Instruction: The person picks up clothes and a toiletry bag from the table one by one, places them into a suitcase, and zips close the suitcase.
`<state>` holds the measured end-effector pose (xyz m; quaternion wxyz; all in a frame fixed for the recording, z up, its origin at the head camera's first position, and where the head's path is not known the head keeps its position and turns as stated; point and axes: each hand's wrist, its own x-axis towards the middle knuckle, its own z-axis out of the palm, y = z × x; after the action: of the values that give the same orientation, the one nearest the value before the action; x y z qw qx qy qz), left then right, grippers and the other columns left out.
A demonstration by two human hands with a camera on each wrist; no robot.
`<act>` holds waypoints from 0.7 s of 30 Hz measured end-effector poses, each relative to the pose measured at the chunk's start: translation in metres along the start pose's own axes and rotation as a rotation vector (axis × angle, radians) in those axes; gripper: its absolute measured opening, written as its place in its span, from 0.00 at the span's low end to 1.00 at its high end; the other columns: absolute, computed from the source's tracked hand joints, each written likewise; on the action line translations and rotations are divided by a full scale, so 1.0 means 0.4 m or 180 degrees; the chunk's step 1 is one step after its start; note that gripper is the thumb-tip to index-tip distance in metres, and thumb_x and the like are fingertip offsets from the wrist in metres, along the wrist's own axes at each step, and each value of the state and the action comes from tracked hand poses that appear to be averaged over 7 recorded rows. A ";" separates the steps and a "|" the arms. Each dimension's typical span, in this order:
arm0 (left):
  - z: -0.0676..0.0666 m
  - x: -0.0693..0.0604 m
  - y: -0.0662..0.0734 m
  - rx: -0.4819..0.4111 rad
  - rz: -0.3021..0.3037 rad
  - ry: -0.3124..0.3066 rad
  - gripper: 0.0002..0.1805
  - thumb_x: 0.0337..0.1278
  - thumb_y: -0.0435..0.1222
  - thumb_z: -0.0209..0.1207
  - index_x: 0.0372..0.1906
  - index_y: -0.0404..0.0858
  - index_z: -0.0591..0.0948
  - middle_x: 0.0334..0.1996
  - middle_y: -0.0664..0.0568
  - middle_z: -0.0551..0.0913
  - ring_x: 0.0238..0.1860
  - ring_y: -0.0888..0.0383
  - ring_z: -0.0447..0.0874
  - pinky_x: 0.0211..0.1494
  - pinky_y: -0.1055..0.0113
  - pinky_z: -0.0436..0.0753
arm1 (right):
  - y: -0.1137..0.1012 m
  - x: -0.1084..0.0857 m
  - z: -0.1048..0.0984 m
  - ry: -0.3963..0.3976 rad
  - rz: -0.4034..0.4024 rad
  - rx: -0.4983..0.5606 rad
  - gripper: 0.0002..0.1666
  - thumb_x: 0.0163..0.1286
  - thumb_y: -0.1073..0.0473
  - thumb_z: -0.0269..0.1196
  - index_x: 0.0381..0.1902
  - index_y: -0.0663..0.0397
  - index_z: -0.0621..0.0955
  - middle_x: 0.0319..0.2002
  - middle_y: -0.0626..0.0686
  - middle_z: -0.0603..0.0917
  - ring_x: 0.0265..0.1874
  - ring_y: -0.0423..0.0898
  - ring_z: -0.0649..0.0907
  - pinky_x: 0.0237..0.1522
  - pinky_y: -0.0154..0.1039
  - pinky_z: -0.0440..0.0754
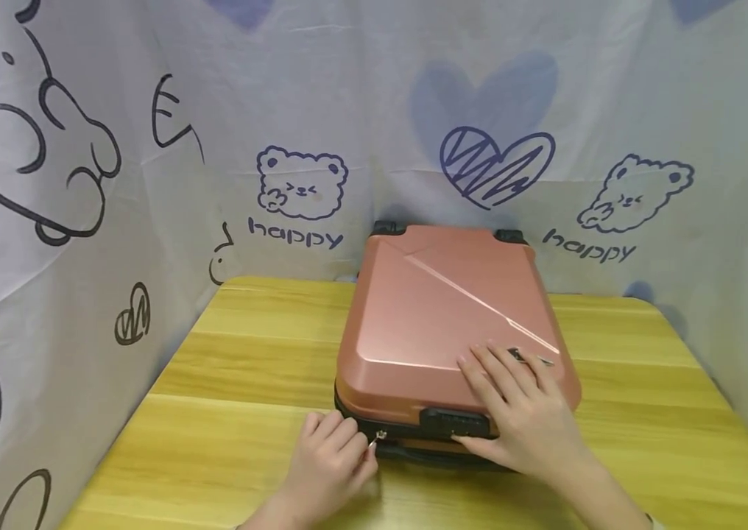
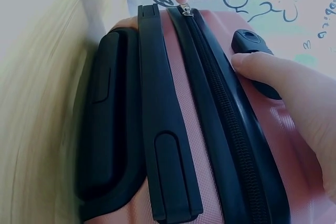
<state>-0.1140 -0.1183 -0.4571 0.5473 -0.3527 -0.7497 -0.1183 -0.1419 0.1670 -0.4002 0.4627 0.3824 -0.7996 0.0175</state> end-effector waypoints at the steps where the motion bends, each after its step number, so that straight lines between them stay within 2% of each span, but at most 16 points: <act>1: -0.002 -0.002 -0.002 0.0005 0.0008 -0.0015 0.16 0.54 0.36 0.53 0.12 0.44 0.71 0.16 0.58 0.67 0.22 0.57 0.65 0.33 0.66 0.61 | -0.001 -0.001 0.001 -0.0008 0.0004 0.0011 0.52 0.60 0.21 0.49 0.66 0.55 0.74 0.63 0.60 0.78 0.59 0.59 0.78 0.59 0.59 0.69; 8: -0.019 -0.020 -0.029 0.0060 0.0060 -0.0122 0.15 0.56 0.37 0.52 0.14 0.44 0.74 0.17 0.59 0.70 0.23 0.58 0.67 0.34 0.65 0.62 | -0.005 -0.006 0.003 -0.0021 0.0027 0.0024 0.52 0.60 0.21 0.48 0.67 0.55 0.73 0.63 0.60 0.78 0.59 0.60 0.77 0.58 0.60 0.69; 13: -0.046 -0.031 -0.060 0.0180 0.0062 -0.0168 0.19 0.62 0.38 0.48 0.14 0.44 0.75 0.17 0.58 0.72 0.23 0.59 0.67 0.34 0.65 0.62 | -0.006 -0.003 0.006 0.0021 0.0009 0.0048 0.52 0.61 0.21 0.48 0.66 0.55 0.74 0.62 0.60 0.78 0.59 0.60 0.78 0.58 0.60 0.69; 16: -0.068 -0.033 -0.088 0.0295 0.0075 -0.0104 0.19 0.61 0.37 0.47 0.14 0.44 0.75 0.17 0.58 0.72 0.23 0.59 0.68 0.33 0.65 0.61 | -0.007 -0.001 0.008 0.0024 -0.0002 0.0059 0.52 0.61 0.21 0.47 0.66 0.55 0.74 0.63 0.61 0.78 0.59 0.60 0.78 0.58 0.60 0.69; 21: -0.099 -0.022 -0.140 0.0430 -0.0133 0.0184 0.15 0.53 0.34 0.50 0.13 0.42 0.75 0.15 0.56 0.73 0.21 0.56 0.68 0.31 0.63 0.60 | -0.001 -0.003 0.006 0.0017 0.0006 0.0037 0.51 0.62 0.21 0.46 0.66 0.55 0.74 0.63 0.61 0.77 0.60 0.60 0.77 0.58 0.60 0.68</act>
<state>-0.1203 -0.1846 -0.4386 0.5887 -0.2957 -0.7471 -0.0890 -0.1430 0.1667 -0.4026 0.4626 0.3843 -0.7986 0.0236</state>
